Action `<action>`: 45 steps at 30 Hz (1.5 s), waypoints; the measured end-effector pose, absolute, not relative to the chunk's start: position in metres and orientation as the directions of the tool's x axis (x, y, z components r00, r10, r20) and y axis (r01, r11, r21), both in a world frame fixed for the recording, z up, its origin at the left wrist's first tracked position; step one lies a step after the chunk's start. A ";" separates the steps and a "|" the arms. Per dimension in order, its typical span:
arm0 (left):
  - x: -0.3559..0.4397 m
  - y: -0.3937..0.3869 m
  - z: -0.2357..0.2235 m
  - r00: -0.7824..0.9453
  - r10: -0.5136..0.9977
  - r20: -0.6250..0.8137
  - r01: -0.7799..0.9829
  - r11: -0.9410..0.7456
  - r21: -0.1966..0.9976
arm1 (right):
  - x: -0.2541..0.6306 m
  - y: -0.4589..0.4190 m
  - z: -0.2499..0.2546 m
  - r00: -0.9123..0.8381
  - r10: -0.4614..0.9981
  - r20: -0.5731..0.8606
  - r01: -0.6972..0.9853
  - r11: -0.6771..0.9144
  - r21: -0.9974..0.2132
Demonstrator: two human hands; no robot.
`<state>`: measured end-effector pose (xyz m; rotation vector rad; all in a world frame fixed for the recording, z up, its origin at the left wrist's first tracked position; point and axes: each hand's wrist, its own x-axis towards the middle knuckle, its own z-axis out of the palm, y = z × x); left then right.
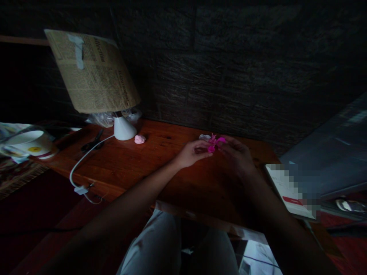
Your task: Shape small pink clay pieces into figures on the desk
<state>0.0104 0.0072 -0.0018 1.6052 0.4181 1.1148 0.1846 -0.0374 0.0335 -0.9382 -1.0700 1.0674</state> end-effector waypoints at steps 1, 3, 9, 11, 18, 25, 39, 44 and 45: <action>0.010 0.007 -0.001 0.493 0.750 0.441 -0.271 -0.349 0.897 | 0.184 -0.038 0.034 0.122 0.971 0.205 -0.193 0.226 -0.955; 0.010 0.006 0.000 0.484 0.759 0.436 -0.272 -0.344 0.899 | 0.185 -0.038 0.033 0.115 0.975 0.193 -0.194 0.212 -0.958; 0.011 0.007 0.001 0.469 0.768 0.436 -0.267 -0.348 0.899 | 0.185 -0.037 0.033 0.110 0.983 0.146 -0.255 0.169 -0.952; 0.011 0.008 0.000 0.464 0.769 0.440 -0.267 -0.353 0.897 | 0.184 -0.037 0.033 0.110 0.982 0.154 -0.260 0.178 -0.949; 0.011 0.008 -0.001 0.463 0.770 0.440 -0.264 -0.354 0.897 | 0.185 -0.036 0.031 0.120 0.977 0.175 -0.217 0.198 -0.956; 0.010 0.011 -0.002 0.464 0.767 0.443 -0.317 -0.324 0.892 | 0.184 -0.039 0.035 0.140 0.971 0.193 -0.147 0.213 -0.966; 0.009 0.006 0.005 0.483 0.764 0.427 -0.335 -0.289 0.897 | 0.193 -0.036 0.030 0.139 0.966 0.216 0.027 0.214 -0.976; 0.010 0.009 0.003 0.493 0.766 0.413 -0.373 -0.243 0.896 | 0.194 -0.035 0.027 0.144 0.942 0.302 0.115 0.287 -0.951; 0.010 0.010 0.003 0.491 0.770 0.406 -0.377 -0.233 0.897 | 0.194 -0.035 0.027 0.141 0.939 0.313 0.119 0.298 -0.947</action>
